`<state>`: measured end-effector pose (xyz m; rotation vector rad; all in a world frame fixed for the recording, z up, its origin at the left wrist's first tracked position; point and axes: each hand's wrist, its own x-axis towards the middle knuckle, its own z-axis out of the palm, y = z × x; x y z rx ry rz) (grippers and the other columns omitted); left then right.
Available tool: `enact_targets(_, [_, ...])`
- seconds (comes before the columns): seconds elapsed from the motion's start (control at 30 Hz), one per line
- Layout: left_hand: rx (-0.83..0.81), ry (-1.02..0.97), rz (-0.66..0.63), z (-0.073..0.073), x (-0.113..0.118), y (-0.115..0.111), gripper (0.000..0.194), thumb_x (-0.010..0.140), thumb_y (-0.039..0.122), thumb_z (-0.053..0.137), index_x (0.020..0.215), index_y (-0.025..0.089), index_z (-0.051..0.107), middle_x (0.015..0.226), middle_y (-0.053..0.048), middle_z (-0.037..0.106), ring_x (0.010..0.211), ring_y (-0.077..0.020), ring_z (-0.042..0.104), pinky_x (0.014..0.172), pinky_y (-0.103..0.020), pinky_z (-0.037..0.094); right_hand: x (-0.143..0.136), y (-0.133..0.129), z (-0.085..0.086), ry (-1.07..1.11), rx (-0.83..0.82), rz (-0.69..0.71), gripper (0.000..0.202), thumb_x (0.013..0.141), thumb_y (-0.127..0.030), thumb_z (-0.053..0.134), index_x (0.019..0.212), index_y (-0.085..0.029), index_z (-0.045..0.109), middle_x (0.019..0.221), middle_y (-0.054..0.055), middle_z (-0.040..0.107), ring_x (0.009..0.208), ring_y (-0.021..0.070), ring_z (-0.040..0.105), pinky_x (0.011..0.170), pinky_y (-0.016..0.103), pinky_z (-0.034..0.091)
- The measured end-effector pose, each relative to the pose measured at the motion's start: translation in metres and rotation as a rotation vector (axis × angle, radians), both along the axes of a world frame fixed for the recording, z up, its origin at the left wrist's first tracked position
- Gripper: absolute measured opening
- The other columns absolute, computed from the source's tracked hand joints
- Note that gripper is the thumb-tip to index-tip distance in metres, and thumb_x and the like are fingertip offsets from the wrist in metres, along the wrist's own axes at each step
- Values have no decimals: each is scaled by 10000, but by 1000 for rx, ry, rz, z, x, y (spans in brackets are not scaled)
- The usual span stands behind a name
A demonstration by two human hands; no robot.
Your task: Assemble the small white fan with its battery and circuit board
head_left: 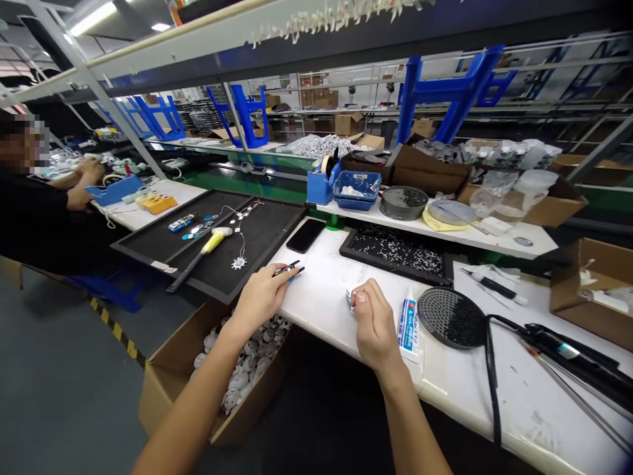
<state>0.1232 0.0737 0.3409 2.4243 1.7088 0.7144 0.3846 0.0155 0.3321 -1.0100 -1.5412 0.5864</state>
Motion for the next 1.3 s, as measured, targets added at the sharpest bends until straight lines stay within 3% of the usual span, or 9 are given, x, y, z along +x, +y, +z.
enact_targets(0.13, [-83,-429,-94,7,24,-19,461,1104,393,506,1529,239,596,1515,-117,659,1311,-265,683,1070,-385,580,-3,0,0,-48,37,13,251,1163,-250,380,981,-227,552,960,29,543,911,196,528,836,379,410])
enact_targets(0.23, [-239,-859,-228,14,44,-41,445,1072,378,616,1505,275,631,1520,-92,670,1368,-273,660,1158,-381,534,-6,-1,1,-106,86,71,225,1146,-225,434,1004,-230,608,960,24,605,921,198,550,872,391,403])
enact_targets(0.3, [-319,-942,-305,18,54,-53,405,1069,350,628,1467,289,672,1511,-76,679,1404,-275,634,1204,-378,498,-7,-2,1,-115,117,87,240,1136,-219,451,968,-227,623,920,19,620,888,194,557,857,392,399])
enact_targets(0.47, [-400,-1037,-361,17,66,-63,423,1090,325,572,1504,287,649,1586,-75,604,1469,-294,561,1252,-394,440,-5,-5,1,-49,137,47,291,1126,-208,448,877,-217,599,832,12,593,821,184,547,814,379,402])
enact_targets(0.57, [-391,-1068,-376,16,70,-63,442,1109,332,500,1530,276,623,1590,-92,569,1401,-294,589,1149,-381,517,-5,-4,1,-28,128,41,294,1128,-197,443,876,-218,594,834,8,591,822,176,548,814,366,410])
enact_targets(0.83, [-294,-780,-405,27,77,-66,430,1105,322,488,1507,317,640,1557,-73,563,1478,-305,507,1282,-451,416,-4,-5,-1,-42,101,24,279,1148,-216,393,930,-222,566,908,31,588,875,199,537,833,377,412])
enact_targets(0.97, [-236,-860,-299,17,79,-65,443,1095,375,482,1499,286,641,1496,-94,620,1385,-309,591,1206,-453,489,-3,-9,4,-55,80,52,321,1151,-213,351,880,-226,521,874,25,562,848,196,523,819,378,405])
enact_targets(1.13, [-245,-1118,-170,3,90,-63,489,982,474,700,1394,209,677,1161,-87,722,802,-169,665,760,-312,595,-2,-8,5,-87,68,46,305,1147,-197,342,887,-223,498,888,17,548,861,196,502,842,387,371])
enact_targets(1.3, [-186,-1037,-70,8,101,-66,310,926,340,814,1199,218,735,1103,-45,763,951,-181,720,895,-286,596,-4,-8,5,-155,86,95,271,1135,-185,371,901,-220,505,889,3,552,878,188,510,921,408,357])
